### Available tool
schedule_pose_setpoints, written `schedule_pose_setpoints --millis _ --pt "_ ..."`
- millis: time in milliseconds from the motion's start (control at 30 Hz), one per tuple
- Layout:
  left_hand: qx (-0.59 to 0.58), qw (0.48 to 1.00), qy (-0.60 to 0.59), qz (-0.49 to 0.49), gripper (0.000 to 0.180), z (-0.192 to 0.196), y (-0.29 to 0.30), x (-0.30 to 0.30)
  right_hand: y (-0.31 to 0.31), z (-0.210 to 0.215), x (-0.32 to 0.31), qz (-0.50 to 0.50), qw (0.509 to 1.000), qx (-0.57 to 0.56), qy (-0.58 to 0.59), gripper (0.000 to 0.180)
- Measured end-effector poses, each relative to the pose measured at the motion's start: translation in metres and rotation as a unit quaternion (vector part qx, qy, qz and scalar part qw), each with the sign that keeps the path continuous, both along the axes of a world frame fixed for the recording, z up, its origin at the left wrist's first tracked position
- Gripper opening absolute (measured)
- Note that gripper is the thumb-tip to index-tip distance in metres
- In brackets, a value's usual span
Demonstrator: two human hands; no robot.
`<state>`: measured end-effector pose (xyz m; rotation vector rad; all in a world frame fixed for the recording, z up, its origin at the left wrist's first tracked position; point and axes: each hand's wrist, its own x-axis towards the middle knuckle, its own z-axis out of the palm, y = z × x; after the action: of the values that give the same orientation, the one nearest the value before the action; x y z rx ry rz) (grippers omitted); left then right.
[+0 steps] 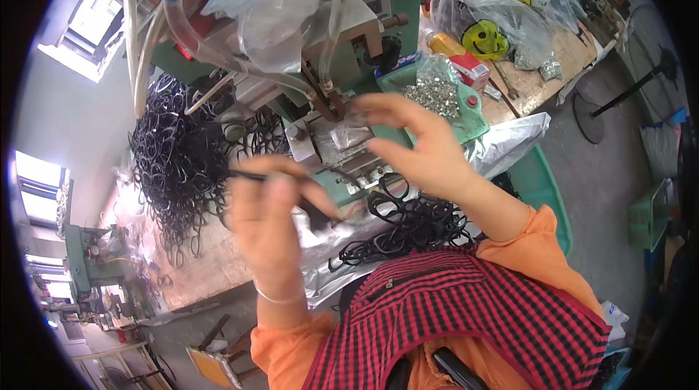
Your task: The person repeatedly picks up black cable loops and small metal connectors from a workbench, inserts the connector into the cable loop, and places the assembled unit into a green tray. The process is continuous and repetitive throughout the clip.
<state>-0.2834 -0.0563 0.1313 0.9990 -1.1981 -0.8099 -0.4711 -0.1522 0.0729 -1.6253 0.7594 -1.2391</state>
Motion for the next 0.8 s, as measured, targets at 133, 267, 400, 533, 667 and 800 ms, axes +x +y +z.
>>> schedule_pose_setpoints --millis 133,267,400,533,667,800 --pt "0.322 0.897 0.204 -0.224 0.030 -0.029 0.005 -0.023 -0.024 -0.062 -0.054 -0.090 0.983 0.009 0.158 0.028" --pt "0.345 0.879 0.256 -0.207 0.035 -0.052 -0.018 -0.029 -0.028 -0.086 -0.086 -0.122 0.968 -0.045 0.216 0.024" --pt "0.330 0.885 0.276 -0.176 0.035 -0.055 -0.014 -0.033 -0.052 -0.081 -0.103 -0.187 0.969 -0.055 0.154 0.022" --pt "0.329 0.890 0.266 -0.167 0.035 -0.057 -0.015 -0.035 -0.033 -0.088 -0.104 -0.189 0.941 -0.079 0.271 0.016" --pt "0.326 0.894 0.255 -0.171 0.034 -0.059 -0.017 -0.036 -0.023 -0.093 -0.090 -0.220 0.905 -0.124 0.342 0.015" --pt "0.324 0.901 0.237 -0.168 0.036 -0.062 -0.008 -0.034 -0.030 -0.092 -0.077 -0.235 0.871 -0.133 0.410 0.014"
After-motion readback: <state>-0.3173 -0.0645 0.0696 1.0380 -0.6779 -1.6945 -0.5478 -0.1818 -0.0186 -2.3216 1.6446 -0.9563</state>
